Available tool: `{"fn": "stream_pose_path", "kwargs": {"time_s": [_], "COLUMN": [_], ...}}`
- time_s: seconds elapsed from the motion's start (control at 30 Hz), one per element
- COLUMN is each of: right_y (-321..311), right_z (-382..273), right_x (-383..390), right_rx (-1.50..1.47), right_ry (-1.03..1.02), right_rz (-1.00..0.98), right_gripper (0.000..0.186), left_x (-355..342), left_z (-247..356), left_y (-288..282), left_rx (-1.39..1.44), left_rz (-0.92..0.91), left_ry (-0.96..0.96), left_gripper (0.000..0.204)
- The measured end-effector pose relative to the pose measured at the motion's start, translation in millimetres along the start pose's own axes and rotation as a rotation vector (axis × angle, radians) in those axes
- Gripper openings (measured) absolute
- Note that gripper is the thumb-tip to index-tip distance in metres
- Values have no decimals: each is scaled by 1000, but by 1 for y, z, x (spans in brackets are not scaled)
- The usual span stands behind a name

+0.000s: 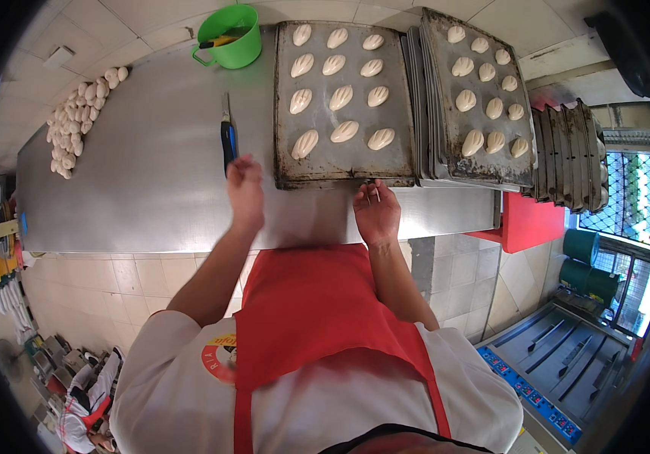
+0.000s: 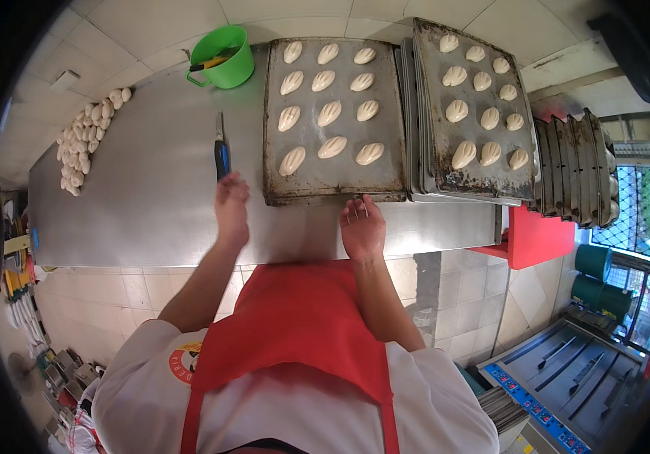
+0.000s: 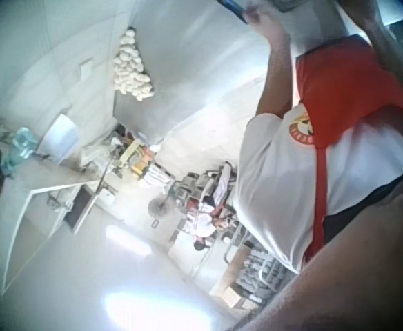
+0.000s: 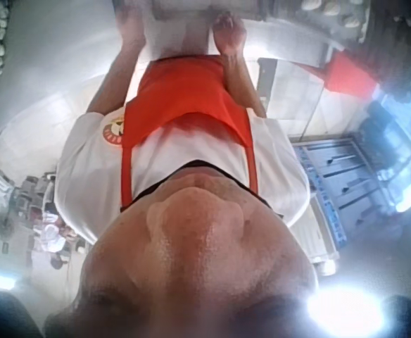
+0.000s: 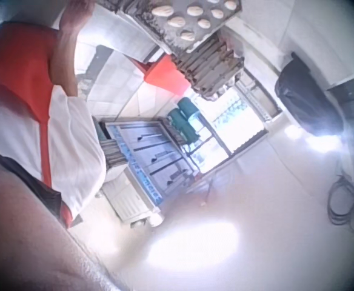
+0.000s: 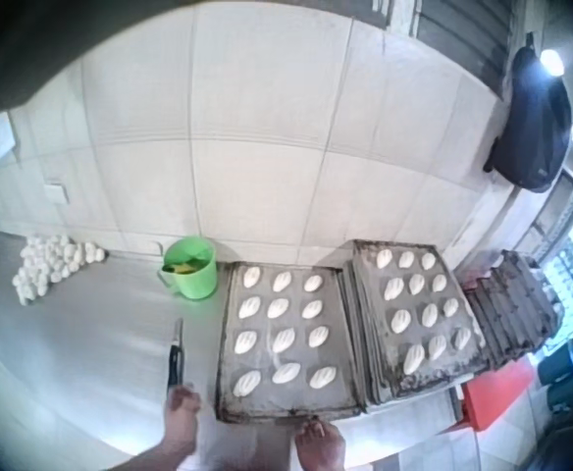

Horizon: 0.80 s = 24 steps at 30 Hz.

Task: The person shapes dough balls by hand, places them onto metal baking trays, and uses a knife to score the surface of each piece. They then apply a liquid coating to the dough with a brush and place the trays into a commercial oven rack.

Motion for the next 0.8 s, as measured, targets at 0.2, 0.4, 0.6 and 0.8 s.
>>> {"fn": "stream_pose_path", "kwargs": {"time_s": [0.2,0.4,0.6,0.8], "right_y": [-7,-16,-7,6], "right_z": [1,5,6,2], "right_x": [-1,-11,-8,-15], "right_rx": [-31,-83,-94,-27], "right_ry": [10,19,59,-26], "right_rz": [-20,-52,-110,-114], "right_gripper": [11,9,10,15], "left_x": [-79,-83,-95,-147], "left_z": [42,28,43,94], "left_y": [24,49,74,125], "left_rx": [-577,-889,-413,-127], "left_rz": [-323,-268,-214,-622], "left_ry": [18,-52,-94,-327], "left_gripper": [31,36,47,64]}}
Point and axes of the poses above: each hand's wrist, its own x-axis away from the middle knuckle, its own y-axis out of the palm, z = x × y, the point moved 4 cm from there along -x, towards the middle knuckle, and after that the axes turned 12 degrees about -x, right-handed, at the moved point
